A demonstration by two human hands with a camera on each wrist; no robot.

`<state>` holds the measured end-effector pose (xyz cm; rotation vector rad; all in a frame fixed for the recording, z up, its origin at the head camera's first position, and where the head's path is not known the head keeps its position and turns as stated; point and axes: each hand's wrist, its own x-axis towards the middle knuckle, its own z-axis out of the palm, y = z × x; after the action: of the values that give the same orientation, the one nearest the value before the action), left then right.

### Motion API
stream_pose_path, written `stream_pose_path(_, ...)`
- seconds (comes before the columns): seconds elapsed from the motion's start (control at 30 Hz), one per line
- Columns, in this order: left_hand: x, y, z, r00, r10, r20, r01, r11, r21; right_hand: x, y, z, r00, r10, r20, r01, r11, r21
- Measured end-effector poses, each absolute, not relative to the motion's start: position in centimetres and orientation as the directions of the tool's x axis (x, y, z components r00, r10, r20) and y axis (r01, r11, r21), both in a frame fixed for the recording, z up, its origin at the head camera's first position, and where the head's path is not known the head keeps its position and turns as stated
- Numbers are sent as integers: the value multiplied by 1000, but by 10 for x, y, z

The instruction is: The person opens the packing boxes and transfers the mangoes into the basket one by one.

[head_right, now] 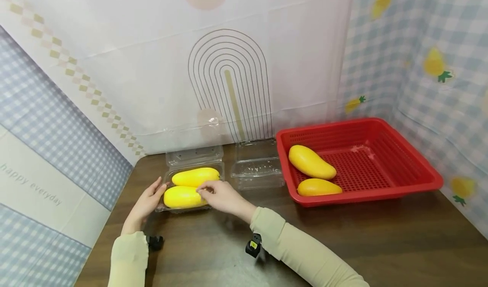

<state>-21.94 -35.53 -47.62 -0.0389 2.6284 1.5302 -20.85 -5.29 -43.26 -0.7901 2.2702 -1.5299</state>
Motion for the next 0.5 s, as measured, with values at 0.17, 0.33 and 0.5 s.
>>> stream_pose_path(0.17, -220, -355, -475, -995, 24, -99, -73, 503, 861, -218, -58, -424, -808, -541, 232, -514, 457, -726)
stream_pose_path(0.33, -219, -356, -477, -997, 7, -81, -67, 498, 865, -228, -68, -434, -815, -533, 229, -538, 546, -642)
stream_pose_path(0.5, -218, -357, -479, -996, 7, -89, -74, 489, 869, -232, -80, -445, -815, -547, 192, -538, 591, -601)
